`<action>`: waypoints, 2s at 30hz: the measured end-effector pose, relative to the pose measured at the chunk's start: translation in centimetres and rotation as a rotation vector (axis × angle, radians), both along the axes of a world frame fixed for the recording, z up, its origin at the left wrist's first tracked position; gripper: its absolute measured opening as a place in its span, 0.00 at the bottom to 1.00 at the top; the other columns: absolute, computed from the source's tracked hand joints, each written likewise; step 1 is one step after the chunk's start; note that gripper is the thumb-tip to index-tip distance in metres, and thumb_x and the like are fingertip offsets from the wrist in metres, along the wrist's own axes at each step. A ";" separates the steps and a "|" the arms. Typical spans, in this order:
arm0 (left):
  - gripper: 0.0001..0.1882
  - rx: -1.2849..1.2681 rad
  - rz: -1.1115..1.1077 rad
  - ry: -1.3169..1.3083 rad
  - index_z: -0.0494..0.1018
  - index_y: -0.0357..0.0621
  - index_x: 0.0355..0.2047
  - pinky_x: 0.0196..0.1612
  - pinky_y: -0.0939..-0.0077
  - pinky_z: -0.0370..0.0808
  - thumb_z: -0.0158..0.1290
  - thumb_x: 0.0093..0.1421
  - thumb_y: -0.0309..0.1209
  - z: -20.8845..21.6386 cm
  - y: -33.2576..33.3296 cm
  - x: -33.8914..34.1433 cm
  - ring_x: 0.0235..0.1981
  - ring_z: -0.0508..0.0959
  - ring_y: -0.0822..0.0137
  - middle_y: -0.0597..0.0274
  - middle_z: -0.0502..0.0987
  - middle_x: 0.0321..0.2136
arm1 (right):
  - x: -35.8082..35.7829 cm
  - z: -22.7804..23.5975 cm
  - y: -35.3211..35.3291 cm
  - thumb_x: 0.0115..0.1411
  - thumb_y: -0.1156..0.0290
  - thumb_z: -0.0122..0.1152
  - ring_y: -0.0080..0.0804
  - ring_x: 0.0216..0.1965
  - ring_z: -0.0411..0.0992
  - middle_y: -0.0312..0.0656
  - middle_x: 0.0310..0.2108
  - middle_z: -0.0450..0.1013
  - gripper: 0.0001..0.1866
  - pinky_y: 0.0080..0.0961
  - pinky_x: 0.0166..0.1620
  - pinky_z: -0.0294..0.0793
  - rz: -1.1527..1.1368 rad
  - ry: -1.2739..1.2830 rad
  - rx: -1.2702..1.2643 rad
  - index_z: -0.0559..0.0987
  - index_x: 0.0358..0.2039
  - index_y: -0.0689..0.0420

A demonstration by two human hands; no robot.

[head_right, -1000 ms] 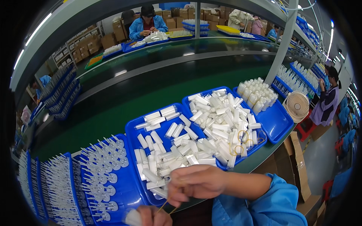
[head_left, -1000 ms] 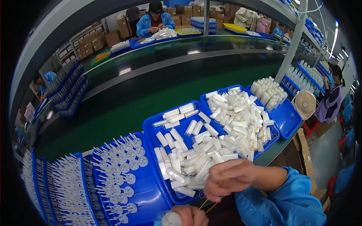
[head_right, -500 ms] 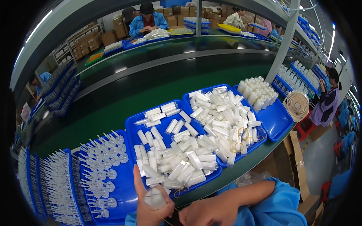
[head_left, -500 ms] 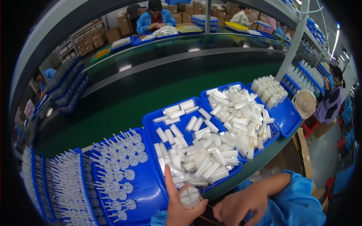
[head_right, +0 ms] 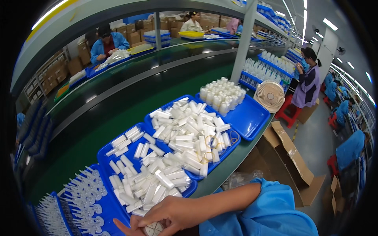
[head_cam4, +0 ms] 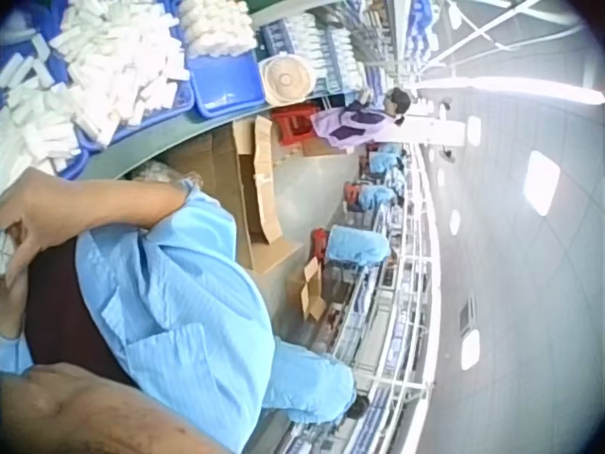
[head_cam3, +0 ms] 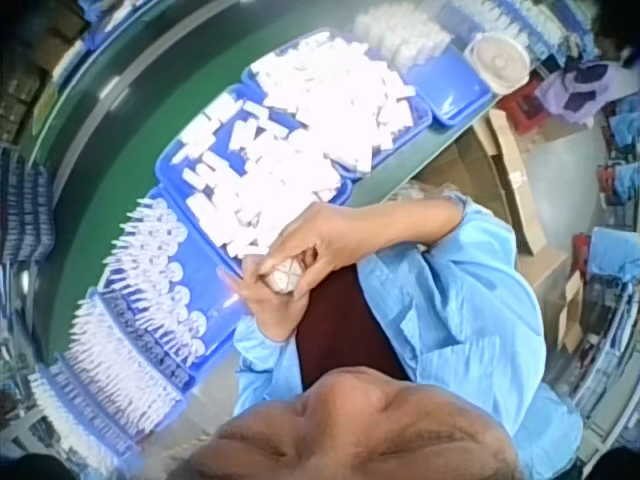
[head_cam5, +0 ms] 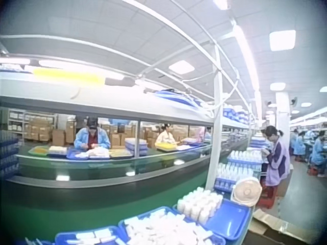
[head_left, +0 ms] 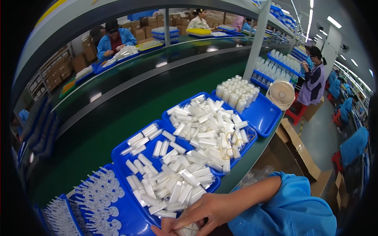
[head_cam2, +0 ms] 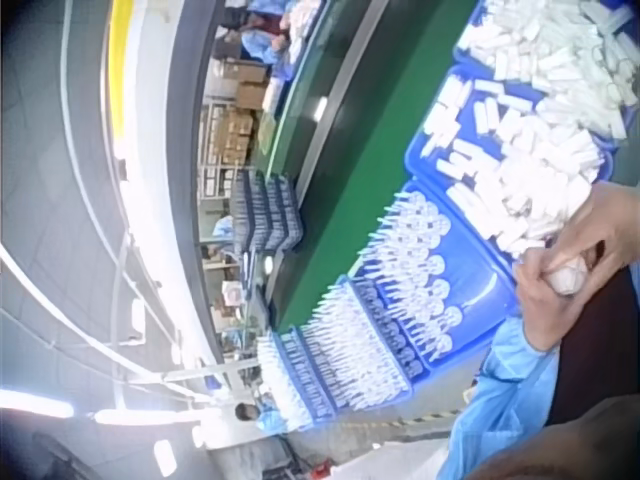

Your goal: The recorder is assembling small white plastic sprayer components in a production environment.

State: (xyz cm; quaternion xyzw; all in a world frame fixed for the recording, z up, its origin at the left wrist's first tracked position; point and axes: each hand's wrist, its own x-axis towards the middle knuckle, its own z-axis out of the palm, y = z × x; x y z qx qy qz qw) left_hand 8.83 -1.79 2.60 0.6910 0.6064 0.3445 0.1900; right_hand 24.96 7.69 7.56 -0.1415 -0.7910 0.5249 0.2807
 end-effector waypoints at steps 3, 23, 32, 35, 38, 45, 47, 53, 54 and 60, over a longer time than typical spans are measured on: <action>0.25 -0.211 -0.175 -0.011 0.66 0.38 0.42 0.57 0.44 0.48 0.57 0.44 0.34 1.0 0.8 -0.5 0.36 0.70 0.50 0.55 0.67 0.34 | 0.1 -0.9 -1.0 0.41 0.71 0.65 0.43 0.32 0.73 0.42 0.32 0.73 0.19 0.29 0.34 0.73 -0.090 -0.084 0.144 0.74 0.36 0.56; 0.13 -0.264 0.382 0.543 0.71 0.36 0.38 0.36 0.62 0.70 0.53 0.53 0.28 1.4 -6.7 -11.8 0.33 0.73 0.47 0.45 0.72 0.33 | 25.0 -4.5 17.3 0.43 0.64 0.65 0.43 0.29 0.72 0.48 0.26 0.70 0.25 0.34 0.33 0.71 -1.485 -0.730 0.401 0.68 0.41 0.59; 0.15 -0.185 0.532 0.634 0.71 0.37 0.38 0.37 0.62 0.70 0.54 0.51 0.30 -0.1 -5.0 -12.7 0.34 0.72 0.48 0.48 0.72 0.34 | 26.5 -6.1 18.0 0.41 0.65 0.67 0.45 0.40 0.71 0.50 0.33 0.71 0.26 0.34 0.42 0.70 -1.337 -0.929 0.508 0.70 0.40 0.60; 0.13 -0.223 0.589 0.642 0.71 0.39 0.37 0.37 0.64 0.71 0.54 0.50 0.28 -0.7 -4.7 -13.0 0.35 0.73 0.48 0.48 0.73 0.34 | 20.8 -4.0 16.1 0.42 0.66 0.67 0.45 0.42 0.69 0.49 0.36 0.71 0.25 0.35 0.43 0.69 -1.342 -0.934 0.757 0.71 0.42 0.59; 0.11 -0.136 0.596 0.608 0.72 0.39 0.35 0.35 0.64 0.72 0.54 0.51 0.28 -0.9 -4.5 -13.2 0.33 0.74 0.48 0.47 0.72 0.34 | 14.4 -1.1 14.1 0.45 0.69 0.65 0.44 0.42 0.70 0.47 0.38 0.70 0.24 0.34 0.43 0.70 -1.053 -0.701 0.696 0.71 0.44 0.58; 0.09 0.314 0.588 0.322 0.72 0.36 0.31 0.31 0.69 0.69 0.56 0.46 0.19 0.6 -3.8 -11.0 0.29 0.71 0.57 0.52 0.70 0.31 | 0.8 -0.6 12.3 0.47 0.77 0.58 0.39 0.41 0.70 0.42 0.39 0.70 0.15 0.32 0.41 0.71 -0.029 -0.513 0.751 0.74 0.38 0.55; 0.09 0.366 0.587 0.171 0.72 0.36 0.30 0.31 0.70 0.68 0.55 0.46 0.19 0.8 -3.7 -9.7 0.30 0.71 0.58 0.52 0.71 0.31 | -1.5 -1.5 12.8 0.45 0.77 0.58 0.39 0.42 0.70 0.42 0.39 0.70 0.15 0.33 0.40 0.71 0.142 -0.606 0.841 0.74 0.37 0.55; 0.09 0.314 0.422 -0.340 0.69 0.35 0.32 0.38 0.74 0.70 0.54 0.48 0.20 0.1 -2.6 -6.6 0.36 0.71 0.63 0.53 0.67 0.38 | -5.1 -2.8 15.0 0.47 0.75 0.58 0.41 0.40 0.71 0.41 0.39 0.71 0.13 0.35 0.40 0.71 0.329 -0.833 0.737 0.73 0.37 0.55; 0.09 0.336 0.364 -0.333 0.69 0.34 0.32 0.40 0.74 0.70 0.54 0.49 0.20 0.3 -2.2 -6.3 0.36 0.71 0.64 0.52 0.66 0.39 | -5.3 -2.8 15.1 0.47 0.75 0.58 0.41 0.39 0.72 0.41 0.39 0.71 0.14 0.36 0.40 0.71 0.303 -0.813 0.714 0.72 0.38 0.55; 0.14 0.221 0.125 -1.037 0.64 0.35 0.38 0.41 0.75 0.72 0.50 0.50 0.15 -0.4 -0.9 -3.9 0.35 0.73 0.65 0.53 0.68 0.37 | -4.8 -2.2 13.9 0.47 0.75 0.57 0.39 0.31 0.72 0.46 0.34 0.71 0.21 0.32 0.33 0.70 -0.017 -0.649 0.446 0.67 0.44 0.55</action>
